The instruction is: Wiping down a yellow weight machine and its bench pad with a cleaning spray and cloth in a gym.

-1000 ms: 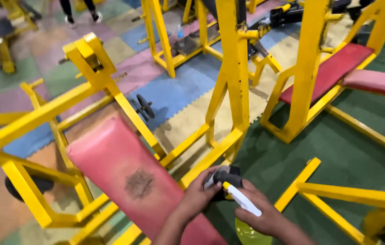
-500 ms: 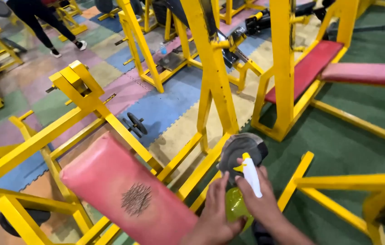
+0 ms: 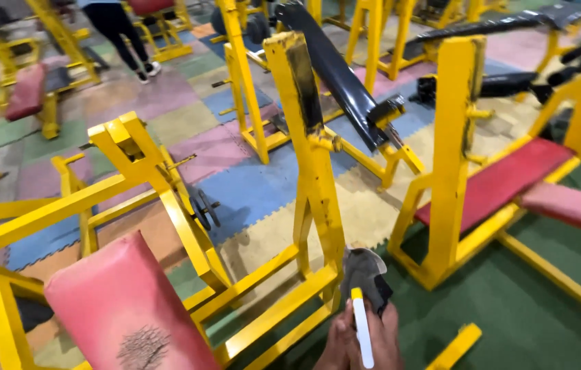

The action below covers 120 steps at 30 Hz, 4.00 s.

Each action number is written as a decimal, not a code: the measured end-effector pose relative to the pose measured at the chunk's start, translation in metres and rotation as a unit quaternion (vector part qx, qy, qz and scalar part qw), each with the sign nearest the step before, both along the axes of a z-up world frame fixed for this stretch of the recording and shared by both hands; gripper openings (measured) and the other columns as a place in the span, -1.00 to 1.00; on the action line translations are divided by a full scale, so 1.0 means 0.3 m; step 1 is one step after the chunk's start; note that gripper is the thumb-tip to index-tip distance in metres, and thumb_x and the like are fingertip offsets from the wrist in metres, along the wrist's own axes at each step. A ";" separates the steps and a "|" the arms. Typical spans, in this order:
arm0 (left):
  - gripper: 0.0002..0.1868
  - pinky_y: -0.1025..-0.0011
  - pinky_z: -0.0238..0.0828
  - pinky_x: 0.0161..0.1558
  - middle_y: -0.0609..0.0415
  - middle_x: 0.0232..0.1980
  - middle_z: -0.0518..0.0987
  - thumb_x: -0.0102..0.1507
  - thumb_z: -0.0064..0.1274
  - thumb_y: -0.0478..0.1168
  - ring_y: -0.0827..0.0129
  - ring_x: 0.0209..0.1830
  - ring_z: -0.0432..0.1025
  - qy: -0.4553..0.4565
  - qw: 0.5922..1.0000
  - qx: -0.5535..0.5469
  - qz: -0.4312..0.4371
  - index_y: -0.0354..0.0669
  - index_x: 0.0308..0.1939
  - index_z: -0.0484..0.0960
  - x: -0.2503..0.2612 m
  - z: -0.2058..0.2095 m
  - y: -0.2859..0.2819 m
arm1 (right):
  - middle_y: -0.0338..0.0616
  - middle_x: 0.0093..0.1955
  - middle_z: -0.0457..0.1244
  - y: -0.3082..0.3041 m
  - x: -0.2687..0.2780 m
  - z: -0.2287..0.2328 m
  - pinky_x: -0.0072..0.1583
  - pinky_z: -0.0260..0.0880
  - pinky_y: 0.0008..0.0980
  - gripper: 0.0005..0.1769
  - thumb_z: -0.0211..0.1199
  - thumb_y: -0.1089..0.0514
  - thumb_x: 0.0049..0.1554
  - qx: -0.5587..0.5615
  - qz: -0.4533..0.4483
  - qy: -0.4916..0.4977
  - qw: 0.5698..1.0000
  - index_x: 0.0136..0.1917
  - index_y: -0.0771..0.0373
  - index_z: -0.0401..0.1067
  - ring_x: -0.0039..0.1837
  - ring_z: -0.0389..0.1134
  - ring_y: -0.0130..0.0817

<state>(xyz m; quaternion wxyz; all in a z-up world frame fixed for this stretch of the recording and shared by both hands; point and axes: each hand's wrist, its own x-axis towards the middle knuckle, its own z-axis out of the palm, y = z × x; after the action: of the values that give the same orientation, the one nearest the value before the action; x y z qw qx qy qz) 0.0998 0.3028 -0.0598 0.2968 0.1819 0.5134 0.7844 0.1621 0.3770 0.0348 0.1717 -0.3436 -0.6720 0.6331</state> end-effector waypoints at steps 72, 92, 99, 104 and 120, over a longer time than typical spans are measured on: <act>-0.39 0.36 0.42 0.03 0.03 0.05 0.55 0.10 0.13 -0.13 0.27 -0.04 0.46 0.220 0.944 -0.212 0.125 -0.25 0.23 0.54 -0.102 0.909 -0.022 | 0.17 0.35 0.17 0.466 0.008 0.647 0.16 0.17 -0.22 -0.42 -0.08 0.60 0.21 -0.153 0.008 0.154 0.976 0.46 0.36 0.07 0.22 0.21 -0.07; -0.44 0.48 0.36 -0.25 0.11 -0.24 0.55 0.13 0.13 -0.14 0.43 -0.32 0.37 0.150 0.970 -0.176 0.067 -0.16 0.23 0.59 -0.250 0.867 -0.003 | 0.07 0.25 0.25 0.382 -0.095 0.795 0.23 0.22 -0.27 -0.62 -0.04 0.46 0.26 -0.136 -0.012 0.227 0.964 0.35 0.41 0.25 0.19 0.24 -0.19; -0.49 0.53 0.36 -0.29 0.19 -0.29 0.55 0.15 0.21 -0.18 0.51 -0.37 0.37 0.136 0.969 -0.187 0.088 -0.15 0.19 0.60 -0.416 0.885 -0.048 | 0.05 0.29 0.24 0.363 -0.352 0.886 0.28 0.17 -0.33 -0.58 0.03 0.26 0.29 -0.007 -0.032 0.186 0.982 0.39 0.40 0.22 0.23 0.21 -0.25; -0.43 0.47 0.42 -0.16 0.10 -0.20 0.63 0.13 0.16 -0.17 0.43 -0.28 0.44 0.132 0.967 -0.191 0.101 -0.18 0.24 0.59 -0.517 0.977 -0.113 | -0.02 0.31 0.13 0.286 -0.558 0.984 0.27 0.25 -0.28 -0.53 0.02 0.18 0.31 0.131 -0.001 0.316 0.940 0.43 0.27 0.03 0.23 0.21 -0.28; -0.39 0.50 0.33 -0.18 0.13 -0.30 0.55 0.12 0.20 -0.26 0.44 -0.32 0.37 0.119 0.977 -0.153 0.088 -0.23 0.28 0.58 -0.851 0.827 -0.196 | -0.21 0.59 0.15 0.370 -1.001 0.765 0.50 0.11 -0.30 -0.22 0.11 0.50 -0.03 0.426 0.209 0.140 0.869 0.44 0.07 0.35 0.60 0.12 -0.24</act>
<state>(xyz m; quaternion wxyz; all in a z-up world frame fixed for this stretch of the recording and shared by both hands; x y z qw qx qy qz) -0.1555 0.2439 0.1882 0.1877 0.1810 0.6730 0.6922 -0.1382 0.4880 0.2643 0.2577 0.0038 -0.9015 0.3477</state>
